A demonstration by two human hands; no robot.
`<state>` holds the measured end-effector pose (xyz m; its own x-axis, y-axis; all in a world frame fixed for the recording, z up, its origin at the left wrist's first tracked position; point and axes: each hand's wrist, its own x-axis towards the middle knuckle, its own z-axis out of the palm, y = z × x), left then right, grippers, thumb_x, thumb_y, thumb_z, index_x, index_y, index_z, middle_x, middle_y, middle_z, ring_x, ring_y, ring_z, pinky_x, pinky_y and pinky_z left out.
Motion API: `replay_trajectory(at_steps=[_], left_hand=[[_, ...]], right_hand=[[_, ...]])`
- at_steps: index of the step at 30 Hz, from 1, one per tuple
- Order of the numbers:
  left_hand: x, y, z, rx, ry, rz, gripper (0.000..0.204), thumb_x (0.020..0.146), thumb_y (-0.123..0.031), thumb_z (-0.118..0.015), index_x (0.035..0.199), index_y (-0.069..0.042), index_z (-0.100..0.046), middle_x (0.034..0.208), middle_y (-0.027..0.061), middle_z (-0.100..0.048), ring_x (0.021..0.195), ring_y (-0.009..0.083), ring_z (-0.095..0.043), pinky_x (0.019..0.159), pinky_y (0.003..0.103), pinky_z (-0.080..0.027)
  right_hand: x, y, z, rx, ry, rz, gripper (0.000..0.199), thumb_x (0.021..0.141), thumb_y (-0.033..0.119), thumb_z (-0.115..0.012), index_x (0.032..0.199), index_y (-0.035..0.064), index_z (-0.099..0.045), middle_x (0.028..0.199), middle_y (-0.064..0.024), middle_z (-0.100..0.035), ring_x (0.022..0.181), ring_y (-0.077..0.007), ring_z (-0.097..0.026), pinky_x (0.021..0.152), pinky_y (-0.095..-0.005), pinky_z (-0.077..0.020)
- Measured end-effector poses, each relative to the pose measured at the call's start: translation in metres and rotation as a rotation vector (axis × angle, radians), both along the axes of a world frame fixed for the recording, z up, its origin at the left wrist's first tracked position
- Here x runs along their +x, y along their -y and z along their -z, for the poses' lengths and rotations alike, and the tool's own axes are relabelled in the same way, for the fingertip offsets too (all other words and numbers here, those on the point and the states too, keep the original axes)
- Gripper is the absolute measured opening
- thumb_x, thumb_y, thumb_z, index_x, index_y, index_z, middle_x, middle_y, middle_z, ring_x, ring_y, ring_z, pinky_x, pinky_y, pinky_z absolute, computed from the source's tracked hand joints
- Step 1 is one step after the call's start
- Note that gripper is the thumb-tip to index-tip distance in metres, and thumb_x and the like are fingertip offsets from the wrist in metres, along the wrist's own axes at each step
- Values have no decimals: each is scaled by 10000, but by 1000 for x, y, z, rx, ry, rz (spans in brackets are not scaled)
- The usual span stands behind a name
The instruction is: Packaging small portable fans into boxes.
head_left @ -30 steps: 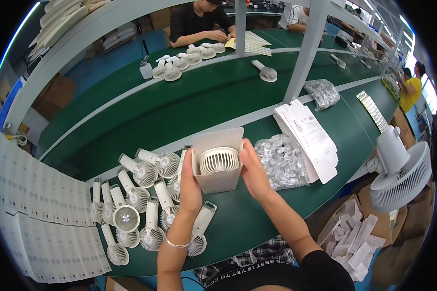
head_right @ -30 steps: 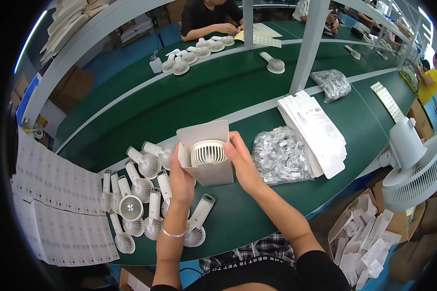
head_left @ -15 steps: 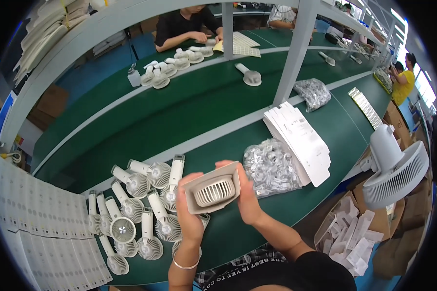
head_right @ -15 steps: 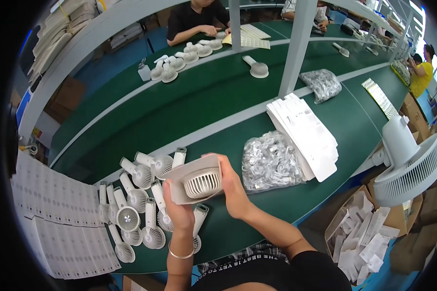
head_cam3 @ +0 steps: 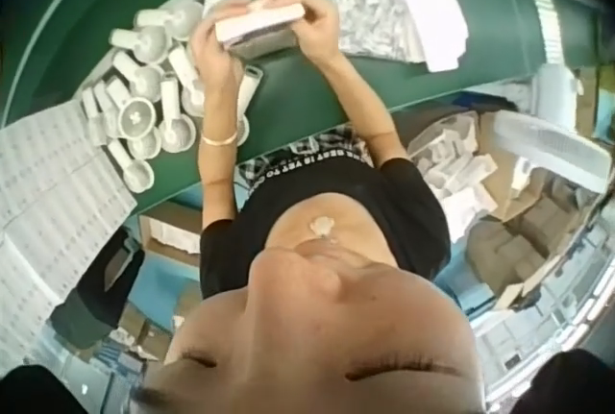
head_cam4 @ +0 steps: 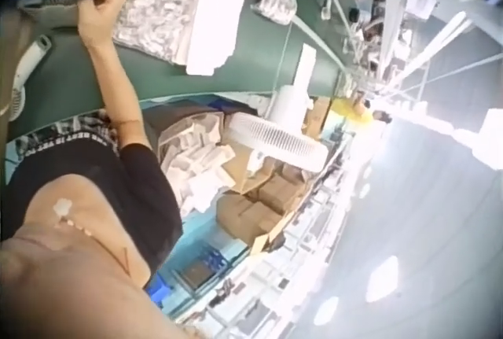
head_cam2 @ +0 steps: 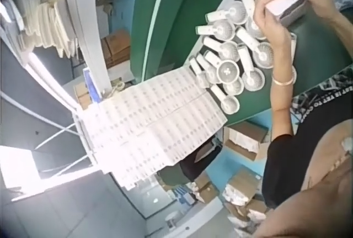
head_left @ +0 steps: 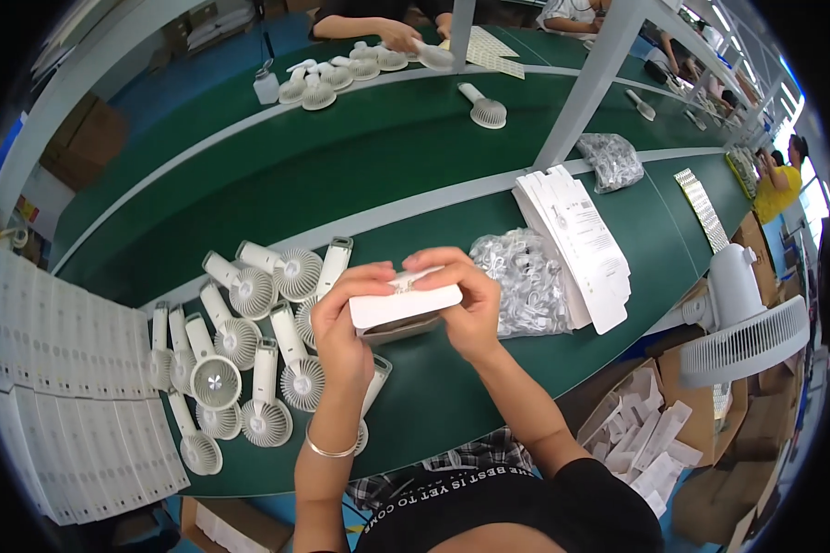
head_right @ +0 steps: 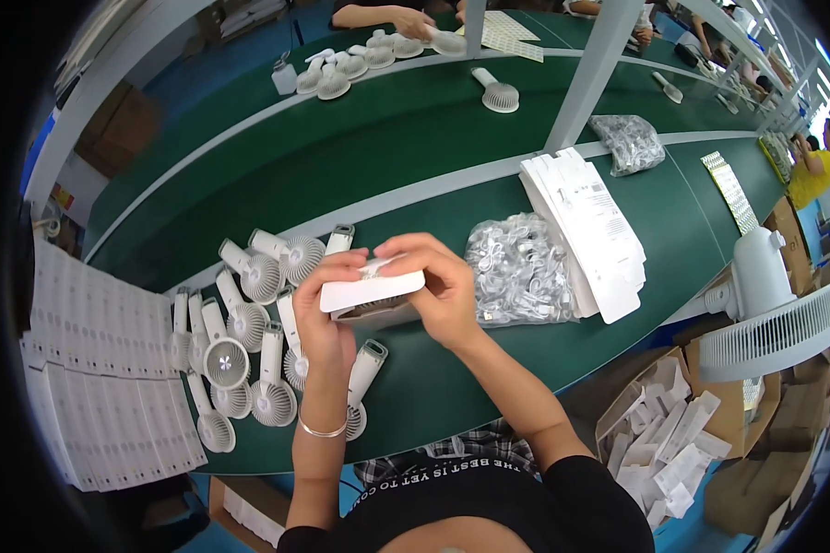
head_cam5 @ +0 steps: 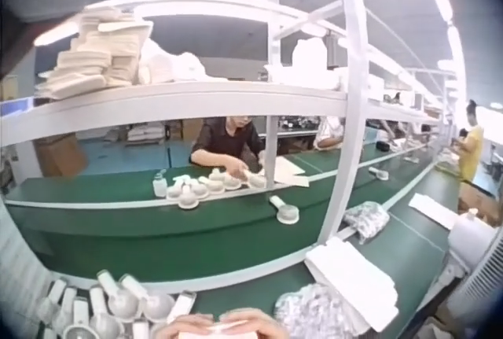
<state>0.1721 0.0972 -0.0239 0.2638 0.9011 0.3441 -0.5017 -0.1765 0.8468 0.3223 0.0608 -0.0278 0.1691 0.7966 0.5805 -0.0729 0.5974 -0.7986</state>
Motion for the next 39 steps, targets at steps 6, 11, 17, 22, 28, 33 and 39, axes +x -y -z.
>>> replay_trajectory(at_steps=[6, 11, 17, 22, 28, 33, 39], left_hand=[[-2, 2, 0, 153, 18, 13, 410, 903, -337, -444, 943, 34, -612, 1028, 206, -613, 1072, 299, -561, 934, 383, -429], [-6, 1, 8, 376, -153, -47, 359, 939, -284, -514, 1128, 18, -553, 1162, 184, -551, 1071, 267, -538, 923, 352, -420], [-15, 0, 17, 468, -172, -44, 258, 955, -234, -497, 1013, -27, -640, 1172, 177, -551, 1111, 306, -531, 951, 400, -411], [-22, 0, 20, 450, -166, 59, 206, 850, -221, -649, 951, -43, -677, 1237, 172, -515, 1166, 326, -508, 979, 415, -397], [-23, -3, 23, 452, -217, 29, 256, 718, -67, -759, 953, -72, -657, 1267, 176, -480, 1171, 304, -491, 973, 400, -413], [-22, -2, 30, 454, -224, -13, 329, 744, -105, -752, 1024, -96, -579, 1289, 174, -436, 1174, 301, -472, 960, 401, -419], [-22, -3, 38, 494, -278, -27, 333, 783, -100, -720, 1060, -103, -534, 1305, 183, -408, 1177, 299, -455, 977, 407, -396]], right_hand=[[9, -3, -6, 203, 258, 56, 309, 840, 282, -623, 920, -16, -643, 1042, -188, -632, 1039, -316, -584, 884, -390, -471], [16, 1, -17, 115, 374, 41, 176, 802, 102, -647, 932, -14, -668, 998, -175, -657, 970, -323, -625, 827, -403, -505], [18, 5, -19, 169, 505, 62, 171, 776, 73, -662, 928, 18, -718, 1037, -155, -673, 1026, -342, -617, 893, -445, -483], [32, 5, -22, 313, 734, 100, 210, 773, 157, -680, 947, 50, -730, 1071, -134, -674, 1073, -348, -599, 963, -503, -429], [27, 8, -29, 315, 796, 19, 274, 766, 177, -704, 1009, 52, -707, 1127, -118, -655, 1106, -360, -578, 961, -492, -440], [17, 11, -30, 270, 881, -15, 409, 710, 80, -750, 1105, 38, -653, 1216, -113, -604, 1143, -359, -547, 913, -427, -483], [16, 10, -19, 334, 836, 92, 353, 729, 57, -721, 1078, 60, -661, 1160, -95, -617, 1108, -327, -563, 947, -465, -471]])
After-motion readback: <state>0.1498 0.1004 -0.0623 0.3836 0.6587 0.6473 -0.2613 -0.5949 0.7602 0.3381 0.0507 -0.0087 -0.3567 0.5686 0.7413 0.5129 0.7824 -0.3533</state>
